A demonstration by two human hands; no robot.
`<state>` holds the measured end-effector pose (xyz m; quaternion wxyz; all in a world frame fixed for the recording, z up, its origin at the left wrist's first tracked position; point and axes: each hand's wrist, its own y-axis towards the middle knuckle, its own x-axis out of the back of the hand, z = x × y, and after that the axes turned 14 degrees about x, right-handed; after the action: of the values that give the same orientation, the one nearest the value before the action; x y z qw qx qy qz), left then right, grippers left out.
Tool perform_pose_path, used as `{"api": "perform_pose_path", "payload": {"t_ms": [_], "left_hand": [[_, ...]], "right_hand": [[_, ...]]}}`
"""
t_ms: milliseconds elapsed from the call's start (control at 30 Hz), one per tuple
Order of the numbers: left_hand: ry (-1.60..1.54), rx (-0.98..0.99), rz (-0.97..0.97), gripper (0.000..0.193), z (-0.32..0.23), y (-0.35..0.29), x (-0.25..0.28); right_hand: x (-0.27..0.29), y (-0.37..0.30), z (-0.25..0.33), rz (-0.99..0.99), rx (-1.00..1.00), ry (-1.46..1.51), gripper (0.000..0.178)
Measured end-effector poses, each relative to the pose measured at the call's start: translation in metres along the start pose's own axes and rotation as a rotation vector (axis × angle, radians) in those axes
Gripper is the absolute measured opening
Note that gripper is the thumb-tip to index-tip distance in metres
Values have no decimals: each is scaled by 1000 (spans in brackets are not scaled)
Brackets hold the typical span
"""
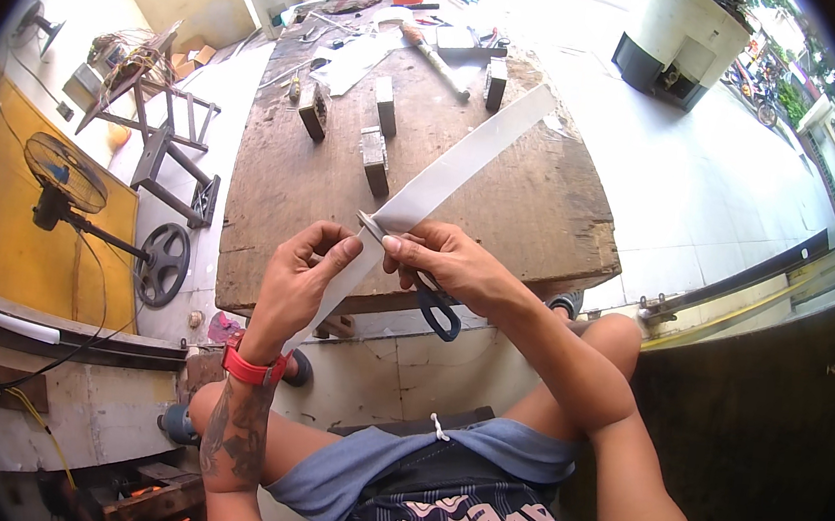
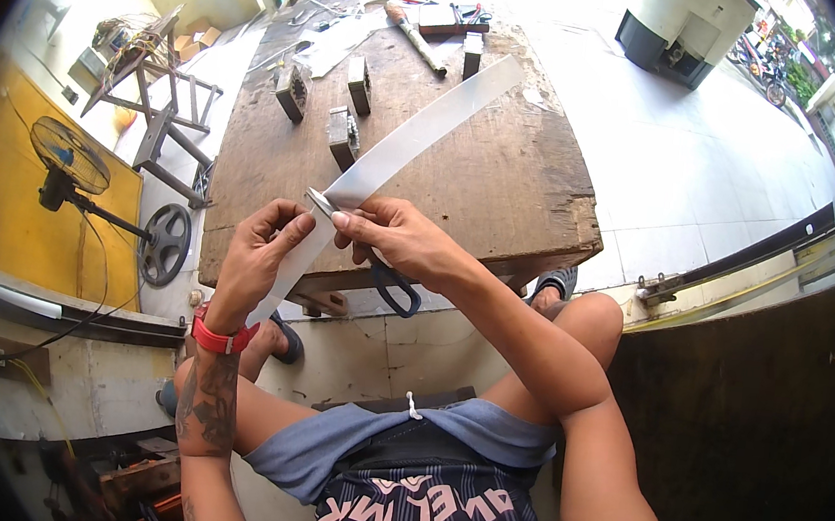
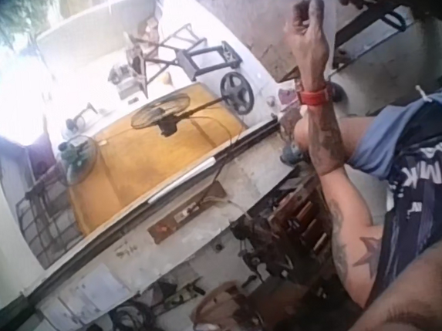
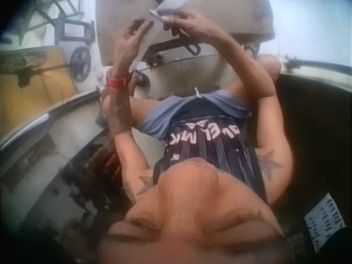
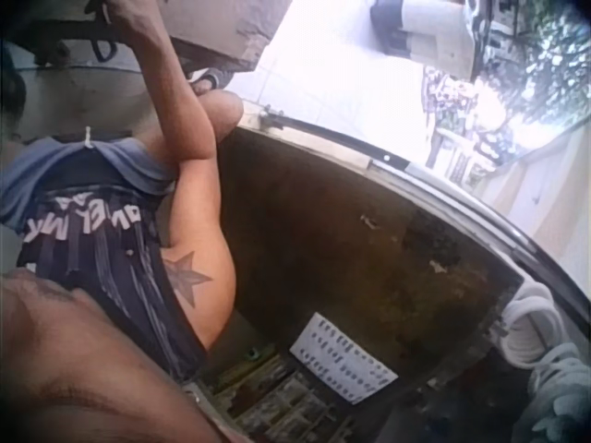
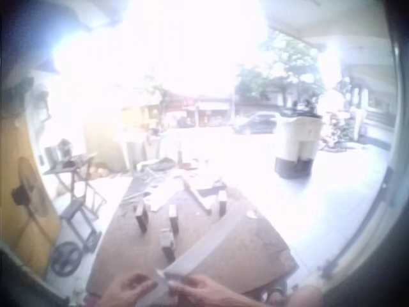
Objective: The person cuts small rectangular pieces from a white strip using scissors and inserts them into the slots of a circular metal component. They repeat this process, handling the component and strip while seated at a low table.
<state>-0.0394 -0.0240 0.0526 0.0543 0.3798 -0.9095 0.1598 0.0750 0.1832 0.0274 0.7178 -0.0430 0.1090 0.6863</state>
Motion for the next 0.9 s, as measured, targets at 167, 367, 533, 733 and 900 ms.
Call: {"api": "perform_pose_path", "payload": {"t_ms": [167, 367, 533, 733, 900], "left_hand": [[-23, -5, 19, 31, -5, -4, -2], [16, 1, 29, 29, -6, -2, 1], [179, 27, -11, 26, -6, -14, 9], [285, 95, -17, 22, 6, -57, 45], [271, 160, -40, 21, 13, -87, 75]], "right_hand": [[0, -2, 4, 74, 32, 58, 52], [-2, -2, 0, 44, 14, 39, 47], [8, -5, 4, -101, 48, -43, 35], [41, -7, 11, -275, 160, 58, 24], [59, -13, 29, -328, 147, 53, 23]]}}
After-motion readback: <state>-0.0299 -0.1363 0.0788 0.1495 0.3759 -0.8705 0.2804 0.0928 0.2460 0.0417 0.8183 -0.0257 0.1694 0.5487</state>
